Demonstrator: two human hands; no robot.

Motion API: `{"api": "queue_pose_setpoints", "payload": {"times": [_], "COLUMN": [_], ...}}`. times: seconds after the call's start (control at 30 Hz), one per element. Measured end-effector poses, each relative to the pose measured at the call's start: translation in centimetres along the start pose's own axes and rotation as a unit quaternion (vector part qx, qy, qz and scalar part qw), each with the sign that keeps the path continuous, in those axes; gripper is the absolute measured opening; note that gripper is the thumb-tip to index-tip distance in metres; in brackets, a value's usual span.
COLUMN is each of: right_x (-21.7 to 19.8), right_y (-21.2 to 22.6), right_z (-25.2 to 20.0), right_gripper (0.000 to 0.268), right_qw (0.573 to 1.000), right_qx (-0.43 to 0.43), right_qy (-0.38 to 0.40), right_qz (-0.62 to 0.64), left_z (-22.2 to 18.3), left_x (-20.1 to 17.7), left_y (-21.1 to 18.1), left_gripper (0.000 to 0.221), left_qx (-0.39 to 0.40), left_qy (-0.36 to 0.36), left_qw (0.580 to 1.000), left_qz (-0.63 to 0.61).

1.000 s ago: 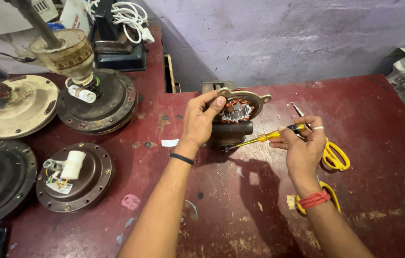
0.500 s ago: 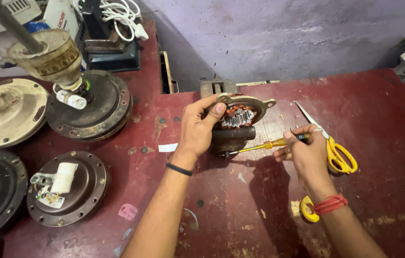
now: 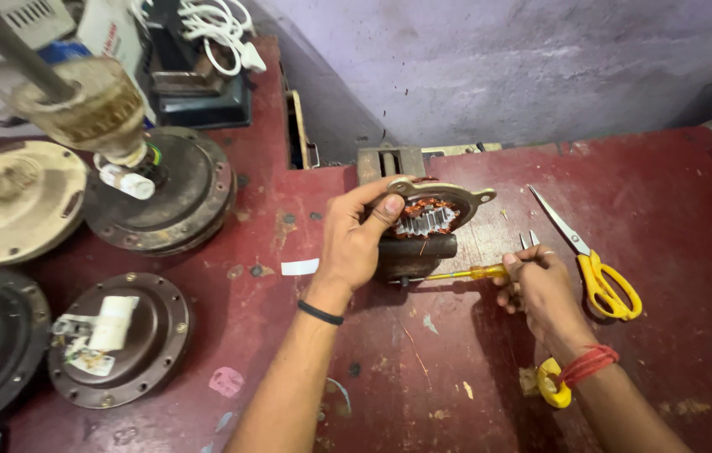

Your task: The person uses a screwdriver to adjust and secure copper windings on a circular electrical component clamped in a vise. They repeatedly reposition the component and apply pressure to the windings while working at a red workbench.

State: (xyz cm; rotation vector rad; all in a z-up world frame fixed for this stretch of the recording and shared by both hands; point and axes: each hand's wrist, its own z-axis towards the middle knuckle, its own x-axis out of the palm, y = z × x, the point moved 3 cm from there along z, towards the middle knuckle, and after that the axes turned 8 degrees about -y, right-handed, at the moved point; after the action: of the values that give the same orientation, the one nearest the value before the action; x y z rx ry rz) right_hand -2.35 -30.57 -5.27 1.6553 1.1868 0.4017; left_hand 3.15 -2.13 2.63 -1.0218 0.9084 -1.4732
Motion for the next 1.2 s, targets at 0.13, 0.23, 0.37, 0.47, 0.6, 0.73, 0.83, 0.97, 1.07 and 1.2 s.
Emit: {"api": "queue_pose_setpoints", "payload": {"times": [0.13, 0.23, 0.37, 0.47, 0.6, 0.73, 0.83, 0.97, 1.07, 1.2], "right_x": [-0.1, -0.8, -3.3, -7.6, -13.1, -17.3, -18.0, -17.5, -17.3, -14.5], "right_y": [-0.2, 0.7, 1.3, 0.6, -1.0, -4.4, -6.1, -5.4, -2.6, 2.9], "right_z": [0.2, -0.3, -0.3, 0.7, 2.9, 4.6, 5.2, 3.3, -0.1, -5.9], "right_gripper": [0.016, 0.015, 0.016, 0.011, 0.013, 0.014, 0.016, 0.032, 0.055, 0.053], "right_qw": [0.999, 0.998, 0.992, 0.986, 0.985, 0.982, 0.985, 0.986, 0.944, 0.793], "right_qx": [-0.017, -0.03, -0.077, -0.081, -0.077, -0.04, -0.006, 0.005, -0.022, -0.264], "right_qy": [0.019, 0.03, -0.013, -0.054, -0.102, -0.133, -0.135, -0.166, -0.223, -0.384], "right_qz": [0.041, 0.055, 0.096, 0.137, 0.116, 0.131, 0.112, -0.009, -0.243, -0.392], "left_z": [-0.1, -0.2, -1.8, -2.9, -3.2, -5.4, -6.9, -6.5, -5.4, -4.4], "left_x": [-0.1, -0.5, -1.0, -0.7, -0.2, -0.1, -0.2, -1.5, -3.4, -4.5], "left_y": [1.0, 1.9, 4.1, 4.2, 1.7, -0.3, -0.8, -0.5, 0.3, 1.6], "left_gripper": [0.048, 0.051, 0.049, 0.044, 0.059, 0.065, 0.066, 0.065, 0.067, 0.068], "left_qx": [-0.012, -0.021, -0.085, -0.066, 0.018, -0.005, -0.024, -0.033, -0.121, -0.184], "left_qy": [-0.001, 0.005, 0.014, 0.022, 0.001, -0.03, -0.049, 0.007, 0.044, 0.038], "left_qw": [1.0, 1.0, 0.991, 0.996, 0.991, 0.983, 0.983, 0.994, 0.99, 0.976], "left_qz": [0.025, -0.009, -0.102, -0.059, 0.129, 0.181, 0.174, 0.103, -0.054, -0.112]}}
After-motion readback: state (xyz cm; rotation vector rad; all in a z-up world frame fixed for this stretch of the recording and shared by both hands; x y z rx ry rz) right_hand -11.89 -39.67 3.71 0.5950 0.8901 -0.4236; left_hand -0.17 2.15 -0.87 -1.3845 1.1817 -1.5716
